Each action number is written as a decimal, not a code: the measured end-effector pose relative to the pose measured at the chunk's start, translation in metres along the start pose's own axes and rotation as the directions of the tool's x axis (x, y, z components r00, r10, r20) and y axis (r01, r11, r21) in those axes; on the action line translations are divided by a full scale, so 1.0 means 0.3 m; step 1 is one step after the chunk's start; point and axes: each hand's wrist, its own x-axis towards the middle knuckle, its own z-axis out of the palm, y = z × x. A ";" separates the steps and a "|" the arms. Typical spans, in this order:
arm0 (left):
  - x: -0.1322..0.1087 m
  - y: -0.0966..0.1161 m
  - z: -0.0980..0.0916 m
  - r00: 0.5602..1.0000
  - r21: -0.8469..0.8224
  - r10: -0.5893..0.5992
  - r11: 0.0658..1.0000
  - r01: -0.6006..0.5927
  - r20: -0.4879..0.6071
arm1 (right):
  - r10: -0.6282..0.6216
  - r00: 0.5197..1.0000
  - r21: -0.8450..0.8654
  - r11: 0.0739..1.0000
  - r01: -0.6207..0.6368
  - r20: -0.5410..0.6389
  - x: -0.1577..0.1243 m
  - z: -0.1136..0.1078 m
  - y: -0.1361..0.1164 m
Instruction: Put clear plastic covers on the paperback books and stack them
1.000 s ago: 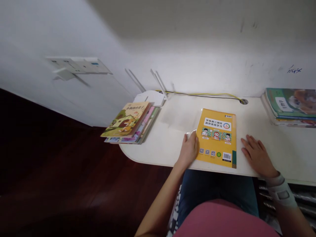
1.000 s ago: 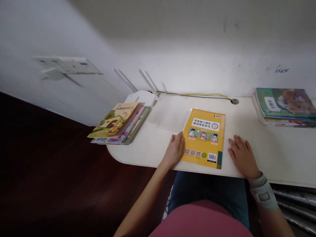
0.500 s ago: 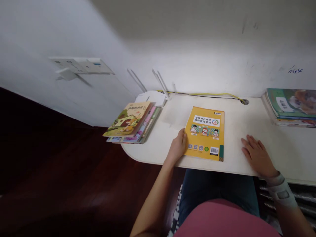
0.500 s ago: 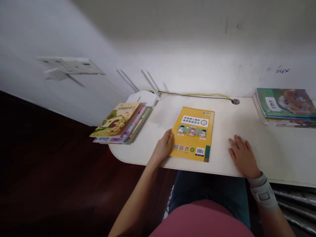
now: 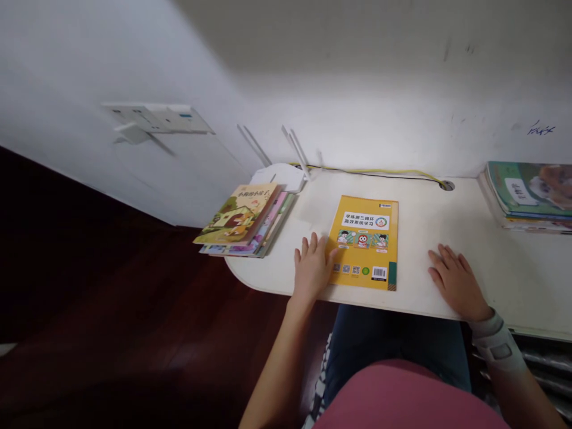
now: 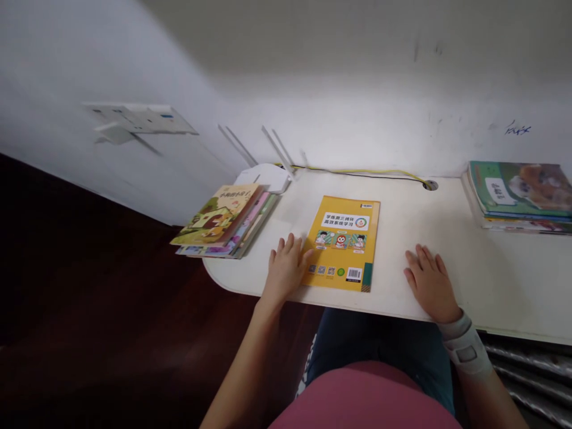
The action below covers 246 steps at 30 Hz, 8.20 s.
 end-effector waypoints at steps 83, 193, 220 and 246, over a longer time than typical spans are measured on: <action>-0.133 0.468 0.066 0.492 0.103 0.870 0.487 -0.867 0.029 | 0.116 0.980 0.039 0.992 -0.124 0.163 -0.129 -0.130 -0.020; 0.099 0.652 0.094 0.486 -0.072 0.676 0.620 -0.781 0.554 | 0.034 0.971 0.118 0.991 -0.063 0.236 -0.092 -0.035 0.306; 0.092 0.707 0.135 0.501 -0.108 0.688 0.638 -0.762 0.525 | 0.018 0.973 0.149 0.987 -0.054 0.232 -0.096 -0.026 0.311; 0.101 0.182 -0.010 0.990 0.180 0.120 0.978 -0.106 -0.068 | -0.144 0.989 0.208 0.967 0.146 -0.028 0.003 -0.154 -0.063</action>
